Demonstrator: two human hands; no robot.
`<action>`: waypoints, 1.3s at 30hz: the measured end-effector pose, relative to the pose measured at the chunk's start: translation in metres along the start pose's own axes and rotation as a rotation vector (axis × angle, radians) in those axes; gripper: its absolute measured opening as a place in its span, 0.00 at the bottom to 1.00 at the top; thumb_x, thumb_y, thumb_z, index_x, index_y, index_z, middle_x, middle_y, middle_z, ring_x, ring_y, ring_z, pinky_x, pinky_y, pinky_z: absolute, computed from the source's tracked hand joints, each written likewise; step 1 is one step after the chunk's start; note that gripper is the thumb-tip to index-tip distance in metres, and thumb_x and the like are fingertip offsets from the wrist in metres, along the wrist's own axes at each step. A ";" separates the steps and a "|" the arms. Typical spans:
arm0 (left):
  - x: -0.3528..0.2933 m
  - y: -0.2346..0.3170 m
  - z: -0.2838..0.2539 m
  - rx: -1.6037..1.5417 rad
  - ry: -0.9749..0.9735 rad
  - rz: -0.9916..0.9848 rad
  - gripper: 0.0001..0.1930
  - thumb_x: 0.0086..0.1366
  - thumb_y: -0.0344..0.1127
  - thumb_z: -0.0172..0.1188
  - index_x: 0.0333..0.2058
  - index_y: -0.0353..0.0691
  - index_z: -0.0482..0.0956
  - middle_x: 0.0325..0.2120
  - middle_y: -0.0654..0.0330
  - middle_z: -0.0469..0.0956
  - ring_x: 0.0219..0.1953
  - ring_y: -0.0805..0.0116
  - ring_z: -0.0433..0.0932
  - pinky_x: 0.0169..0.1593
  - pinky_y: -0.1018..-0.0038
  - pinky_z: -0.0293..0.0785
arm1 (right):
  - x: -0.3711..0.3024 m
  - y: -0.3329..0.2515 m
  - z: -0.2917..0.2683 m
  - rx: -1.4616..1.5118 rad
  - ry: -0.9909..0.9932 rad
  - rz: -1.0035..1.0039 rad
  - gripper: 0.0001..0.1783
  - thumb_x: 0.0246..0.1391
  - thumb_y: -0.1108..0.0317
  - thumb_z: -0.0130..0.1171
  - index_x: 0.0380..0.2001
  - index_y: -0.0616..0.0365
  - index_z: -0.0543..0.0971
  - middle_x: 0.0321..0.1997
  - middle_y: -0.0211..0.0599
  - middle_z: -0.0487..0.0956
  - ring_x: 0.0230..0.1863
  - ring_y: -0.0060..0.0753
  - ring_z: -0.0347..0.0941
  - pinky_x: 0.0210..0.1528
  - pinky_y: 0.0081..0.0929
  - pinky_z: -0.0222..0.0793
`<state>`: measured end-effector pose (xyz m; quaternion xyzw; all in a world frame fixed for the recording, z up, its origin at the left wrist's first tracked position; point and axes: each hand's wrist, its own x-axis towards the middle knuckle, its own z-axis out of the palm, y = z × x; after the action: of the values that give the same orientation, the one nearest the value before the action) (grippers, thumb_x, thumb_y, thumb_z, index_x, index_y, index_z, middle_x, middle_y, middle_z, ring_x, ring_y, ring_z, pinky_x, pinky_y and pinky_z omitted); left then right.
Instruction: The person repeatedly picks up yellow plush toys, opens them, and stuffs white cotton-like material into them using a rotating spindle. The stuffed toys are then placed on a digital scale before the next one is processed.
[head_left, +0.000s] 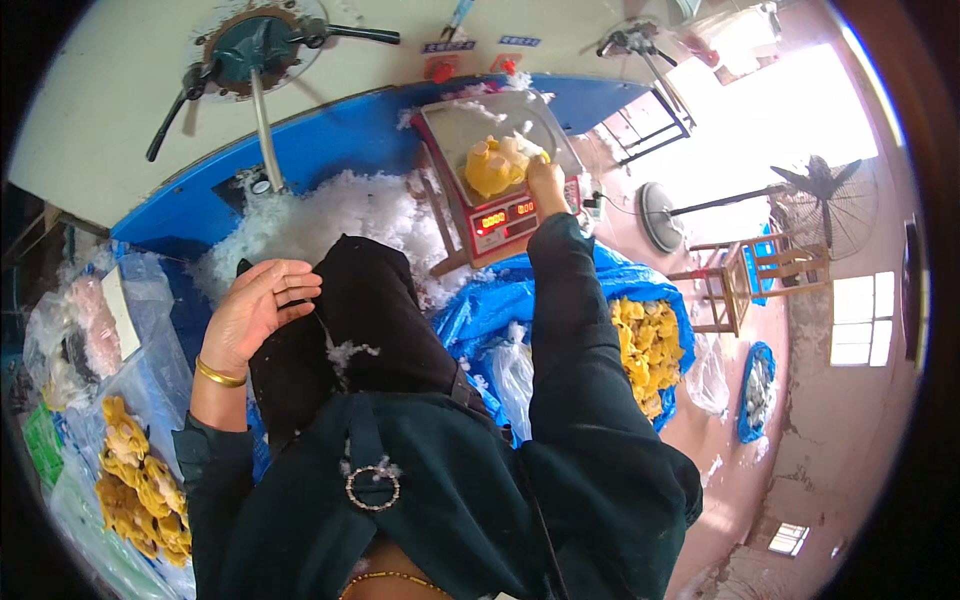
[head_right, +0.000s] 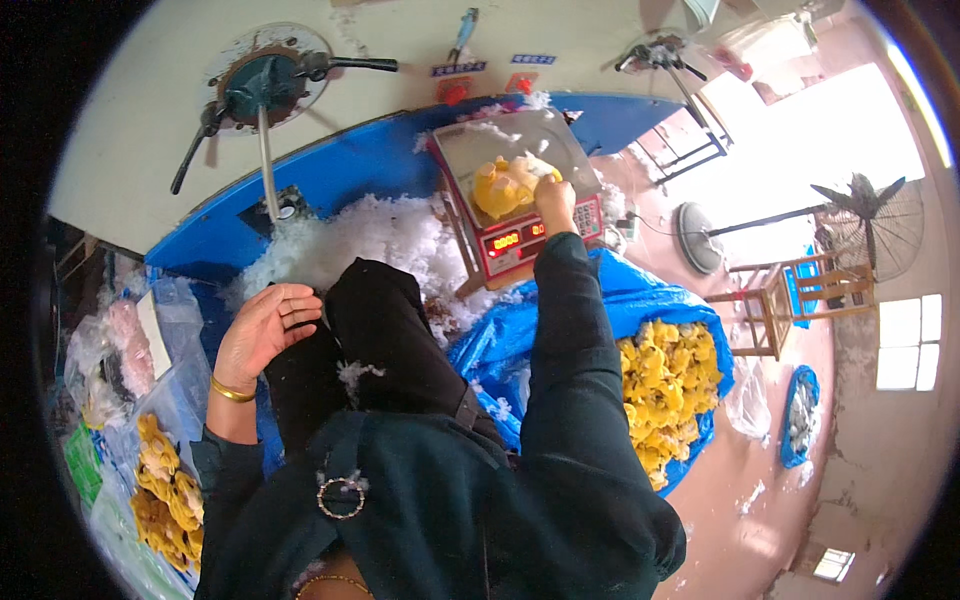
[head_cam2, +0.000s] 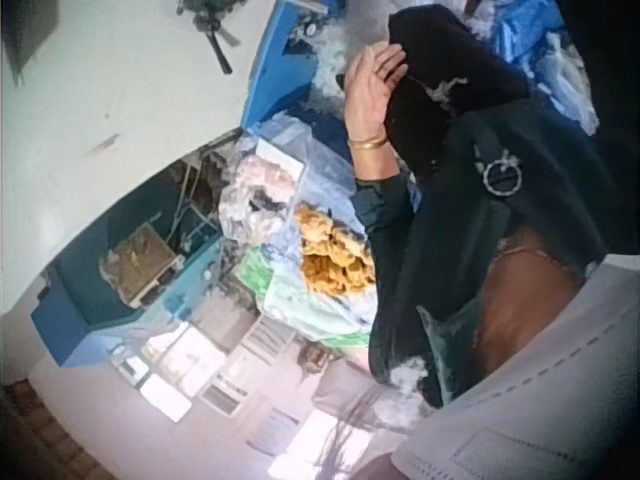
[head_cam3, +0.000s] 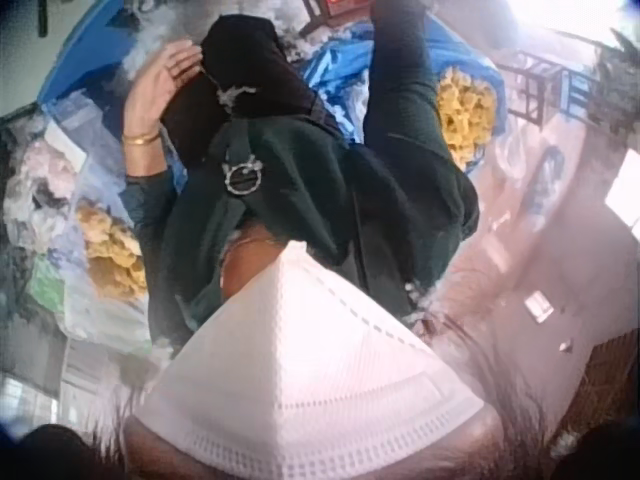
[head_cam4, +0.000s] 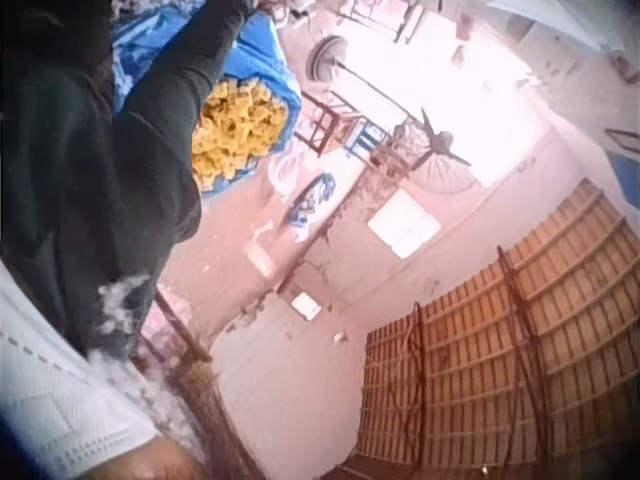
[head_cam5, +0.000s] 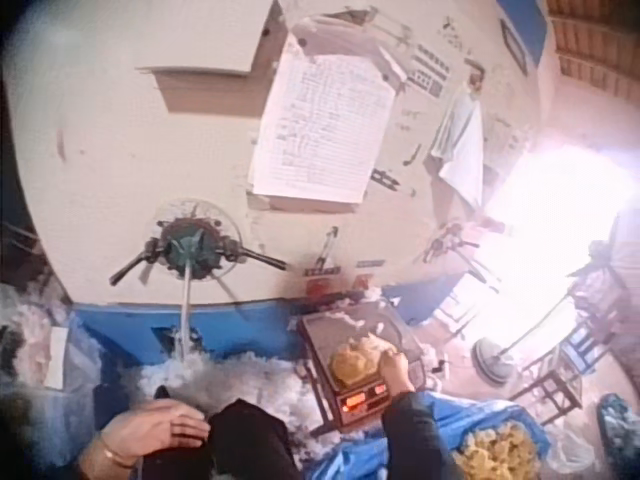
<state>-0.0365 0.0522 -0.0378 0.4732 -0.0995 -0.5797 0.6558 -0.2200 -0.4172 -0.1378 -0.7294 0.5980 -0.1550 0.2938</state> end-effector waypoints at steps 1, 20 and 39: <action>0.000 -0.002 0.001 -0.009 0.029 -0.003 0.18 0.69 0.43 0.49 0.48 0.33 0.73 0.42 0.52 0.79 0.44 0.64 0.78 0.47 0.69 0.76 | -0.005 -0.003 -0.009 -0.011 -0.071 0.024 0.31 0.58 0.48 0.43 0.28 0.71 0.80 0.26 0.57 0.79 0.35 0.56 0.78 0.40 0.45 0.71; -0.008 -0.048 -0.016 -0.078 0.219 -0.025 0.14 0.69 0.40 0.52 0.43 0.36 0.76 0.37 0.57 0.79 0.39 0.68 0.78 0.44 0.74 0.74 | -0.041 -0.003 -0.042 -0.277 0.038 -0.756 0.34 0.43 0.71 0.60 0.57 0.50 0.66 0.61 0.43 0.65 0.53 0.51 0.70 0.54 0.39 0.67; 0.042 0.015 0.042 0.093 0.291 0.604 0.24 0.69 0.44 0.50 0.57 0.38 0.57 0.44 0.56 0.72 0.37 0.72 0.77 0.35 0.76 0.79 | -0.247 -0.224 0.040 0.418 -0.506 -1.036 0.20 0.55 0.57 0.60 0.34 0.66 0.69 0.28 0.52 0.77 0.31 0.49 0.77 0.32 0.37 0.71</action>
<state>-0.0418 -0.0066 -0.0219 0.5295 -0.1670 -0.2804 0.7830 -0.0802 -0.1439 -0.0006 -0.8664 0.0344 -0.2136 0.4501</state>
